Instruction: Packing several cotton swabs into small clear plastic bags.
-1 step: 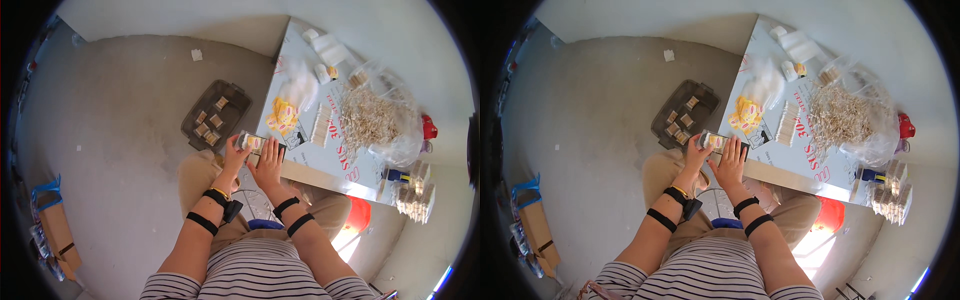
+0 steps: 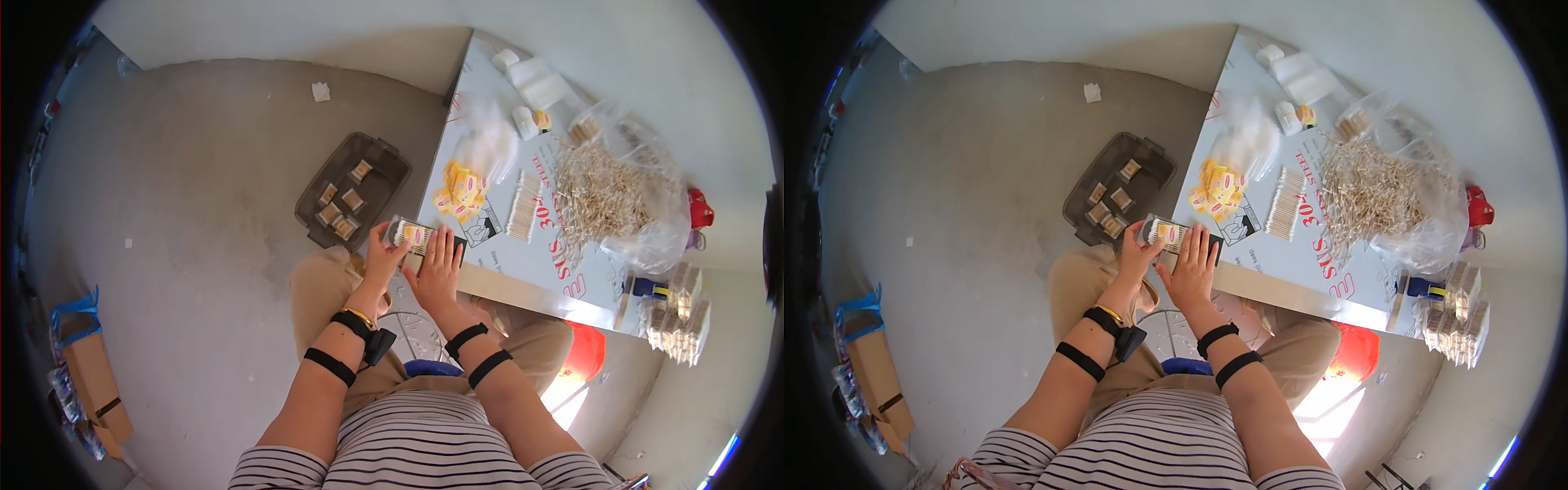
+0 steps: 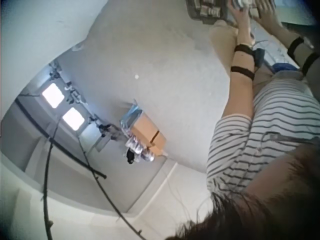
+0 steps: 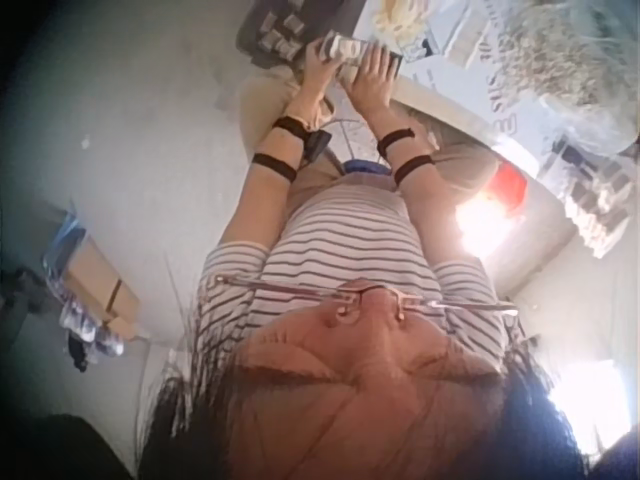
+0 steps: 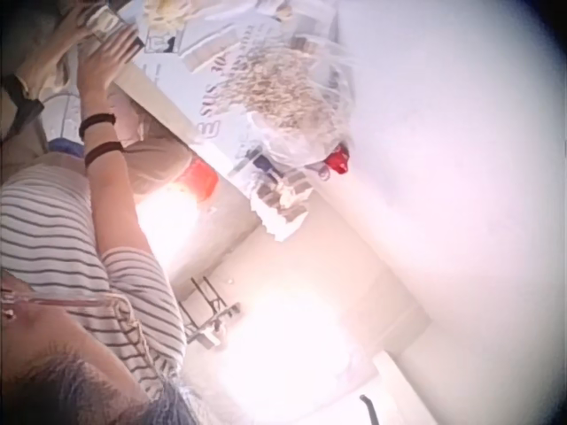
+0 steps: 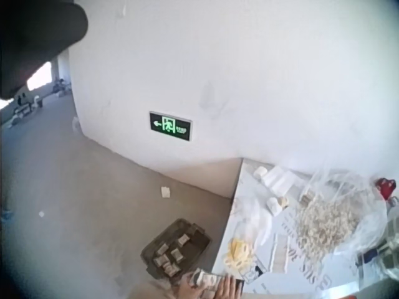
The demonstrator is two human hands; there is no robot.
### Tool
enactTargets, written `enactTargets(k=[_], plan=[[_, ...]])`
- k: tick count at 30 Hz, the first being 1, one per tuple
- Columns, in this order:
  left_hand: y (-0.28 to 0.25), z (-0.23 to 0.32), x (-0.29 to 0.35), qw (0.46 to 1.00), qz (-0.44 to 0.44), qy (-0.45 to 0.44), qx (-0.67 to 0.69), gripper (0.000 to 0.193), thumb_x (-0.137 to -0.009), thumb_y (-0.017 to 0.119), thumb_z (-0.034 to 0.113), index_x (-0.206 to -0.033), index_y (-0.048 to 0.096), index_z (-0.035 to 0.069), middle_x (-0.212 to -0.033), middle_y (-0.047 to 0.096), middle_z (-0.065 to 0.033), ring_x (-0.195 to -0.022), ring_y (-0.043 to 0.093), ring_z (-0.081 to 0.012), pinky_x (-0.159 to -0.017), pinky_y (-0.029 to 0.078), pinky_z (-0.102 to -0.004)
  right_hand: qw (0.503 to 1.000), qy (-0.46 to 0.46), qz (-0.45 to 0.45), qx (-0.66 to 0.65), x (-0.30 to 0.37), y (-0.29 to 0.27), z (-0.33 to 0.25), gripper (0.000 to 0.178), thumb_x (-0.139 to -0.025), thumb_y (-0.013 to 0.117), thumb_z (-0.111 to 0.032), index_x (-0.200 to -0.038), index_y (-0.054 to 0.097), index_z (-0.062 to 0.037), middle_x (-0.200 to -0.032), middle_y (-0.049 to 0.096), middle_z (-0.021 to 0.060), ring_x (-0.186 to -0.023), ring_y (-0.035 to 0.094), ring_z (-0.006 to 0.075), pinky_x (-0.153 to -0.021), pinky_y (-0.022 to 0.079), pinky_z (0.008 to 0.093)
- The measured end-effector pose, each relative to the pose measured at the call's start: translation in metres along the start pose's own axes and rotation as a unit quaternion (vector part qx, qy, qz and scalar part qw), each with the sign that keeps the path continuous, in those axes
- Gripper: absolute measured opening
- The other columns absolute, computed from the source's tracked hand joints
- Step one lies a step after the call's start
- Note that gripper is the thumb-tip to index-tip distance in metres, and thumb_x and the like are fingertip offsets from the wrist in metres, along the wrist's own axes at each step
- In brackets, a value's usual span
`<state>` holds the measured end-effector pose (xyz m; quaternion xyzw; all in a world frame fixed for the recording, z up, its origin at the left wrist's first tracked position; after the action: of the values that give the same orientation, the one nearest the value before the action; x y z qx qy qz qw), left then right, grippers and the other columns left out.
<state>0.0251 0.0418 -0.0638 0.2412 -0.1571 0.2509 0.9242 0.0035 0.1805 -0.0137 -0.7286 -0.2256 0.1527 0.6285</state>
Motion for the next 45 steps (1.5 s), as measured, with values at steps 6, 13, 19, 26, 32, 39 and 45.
enactTargets(k=[6,13,19,26,32,39,45], plan=[[-0.001,0.000,0.000,1.000,0.016,0.013,0.004,0.066,-0.092,0.076,0.000,-0.144,0.036,0.005,-0.126,0.065,-0.0116,-0.110,0.068,-0.0166,-0.092,0.056,-0.0291,0.999,0.002,-0.012,0.032,-0.003,-0.002,-0.011,0.101,-0.098,0.051,-0.068,-0.162,0.026,0.0066,-0.173,0.016,0.0219,-0.159,0.008,0.0465,-0.125,0.007,0.0653],[0.000,0.003,0.001,0.999,0.013,-0.008,-0.036,0.066,-0.092,0.079,0.004,-0.144,0.038,0.006,-0.126,0.067,-0.0089,-0.103,0.068,-0.0135,-0.083,0.056,-0.0265,1.000,0.003,-0.009,0.008,-0.003,-0.003,-0.007,0.098,-0.098,0.052,-0.065,-0.162,0.026,0.0044,-0.173,0.016,0.0185,-0.159,0.007,0.0471,-0.125,0.006,0.0657],[-0.004,0.004,0.001,0.999,0.020,0.016,-0.038,0.057,-0.095,0.078,0.014,-0.141,0.044,0.004,-0.120,0.068,-0.0100,-0.099,0.069,-0.0133,-0.082,0.057,-0.0275,0.998,0.006,-0.006,-0.058,-0.001,-0.005,0.002,0.096,-0.097,0.058,-0.059,-0.163,0.026,0.0033,-0.173,0.019,0.0172,-0.161,0.009,0.0418,-0.127,0.006,0.0603],[-0.017,0.031,-0.028,0.996,0.082,-0.031,-0.029,0.046,-0.105,0.060,0.053,-0.112,0.069,0.008,-0.090,0.067,0.0022,-0.073,0.059,-0.0049,-0.062,0.045,-0.0208,0.998,-0.011,0.030,-0.061,-0.008,0.000,0.008,0.097,-0.096,0.063,-0.051,-0.162,0.022,0.0056,-0.171,0.022,0.0223,-0.159,0.014,0.0431,-0.128,0.010,0.0580],[-0.014,0.023,-0.038,0.990,0.044,-0.055,-0.125,0.047,-0.107,0.059,0.049,-0.087,0.065,0.006,-0.072,0.056,0.0028,-0.064,0.049,-0.0063,-0.058,0.041,-0.0253,0.999,-0.008,0.025,-0.046,-0.008,0.002,0.007,0.096,-0.097,0.059,-0.057,-0.162,0.025,0.0051,-0.171,0.022,0.0213,-0.160,0.014,0.0410,-0.129,0.008,0.0575],[-0.013,0.006,-0.042,0.977,0.062,0.078,-0.190,0.049,-0.109,0.058,0.041,-0.080,0.054,0.001,-0.070,0.052,-0.0013,-0.068,0.044,-0.0110,-0.062,0.041,-0.0316,1.000,-0.004,0.014,-0.027,-0.009,0.002,0.001,0.099,-0.096,0.060,-0.057,-0.160,0.024,0.0093,-0.170,0.020,0.0264,-0.159,0.011,0.0458,-0.127,0.006,0.0616],[-0.013,0.004,-0.043,0.953,0.062,0.149,-0.254,0.047,-0.109,0.056,0.039,-0.082,0.057,0.000,-0.072,0.054,-0.0017,-0.068,0.047,-0.0120,-0.062,0.042,-0.0305,1.000,0.008,-0.006,-0.001,-0.010,0.002,0.000,0.100,-0.097,0.055,-0.063,-0.161,0.025,0.0074,-0.172,0.017,0.0251,-0.160,0.008,0.0459,-0.127,0.005,0.0628]])
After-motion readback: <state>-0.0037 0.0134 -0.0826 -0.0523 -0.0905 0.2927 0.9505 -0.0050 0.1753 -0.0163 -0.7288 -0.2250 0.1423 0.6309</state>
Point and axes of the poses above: each hand's wrist, its own x-axis away from the middle knuckle, its own y-axis out of the palm, z = x × y, the point moved 1 cm from there along -x, towards the middle knuckle
